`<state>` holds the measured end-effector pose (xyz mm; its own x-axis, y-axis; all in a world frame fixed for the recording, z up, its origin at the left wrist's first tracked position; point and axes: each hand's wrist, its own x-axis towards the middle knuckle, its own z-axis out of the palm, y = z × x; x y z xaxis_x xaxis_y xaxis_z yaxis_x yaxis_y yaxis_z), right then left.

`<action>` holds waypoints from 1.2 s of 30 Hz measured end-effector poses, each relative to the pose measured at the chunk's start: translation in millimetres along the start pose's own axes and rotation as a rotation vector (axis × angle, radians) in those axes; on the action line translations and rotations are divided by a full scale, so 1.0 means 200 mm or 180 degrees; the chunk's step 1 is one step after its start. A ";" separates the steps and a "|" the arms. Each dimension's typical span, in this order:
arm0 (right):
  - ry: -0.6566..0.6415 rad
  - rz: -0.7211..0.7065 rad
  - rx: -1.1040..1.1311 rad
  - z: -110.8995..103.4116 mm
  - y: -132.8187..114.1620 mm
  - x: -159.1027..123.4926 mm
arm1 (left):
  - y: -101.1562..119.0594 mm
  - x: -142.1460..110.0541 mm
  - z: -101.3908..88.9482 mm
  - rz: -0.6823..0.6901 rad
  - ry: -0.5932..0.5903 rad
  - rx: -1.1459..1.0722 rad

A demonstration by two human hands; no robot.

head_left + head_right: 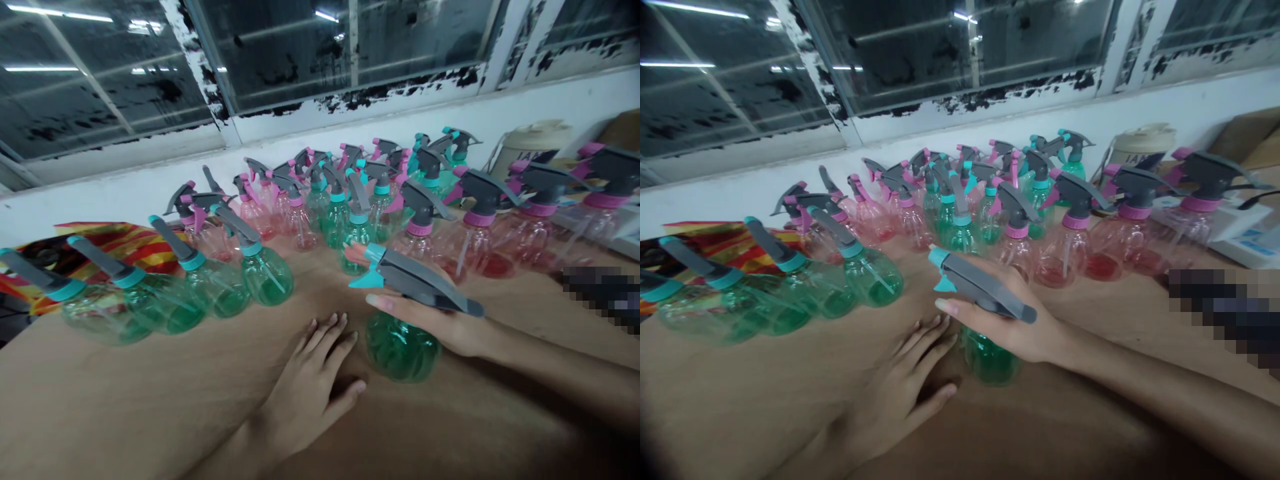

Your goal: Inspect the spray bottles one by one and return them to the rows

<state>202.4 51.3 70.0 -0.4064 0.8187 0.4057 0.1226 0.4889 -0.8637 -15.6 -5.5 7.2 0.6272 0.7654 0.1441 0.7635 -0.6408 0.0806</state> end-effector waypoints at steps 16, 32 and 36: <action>-0.0140 -0.0078 0.0254 0.01 0.00 0.01 | 0.00 0.01 -0.01 -0.0006 -0.0029 -0.0014; -0.0032 -0.0144 -0.0102 0.01 -0.01 0.00 | 0.01 0.01 -0.02 -0.0020 -0.0090 -0.0021; -0.0002 -0.0090 -0.0350 0.01 -0.01 -0.01 | 0.01 0.01 -0.02 0.0009 -0.0062 -0.0017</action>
<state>201.7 48.0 69.3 -0.4116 0.8040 0.4292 0.2098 0.5419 -0.8138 -13.4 -5.6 12.6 0.6322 0.7646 0.1253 0.7609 -0.6432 0.0855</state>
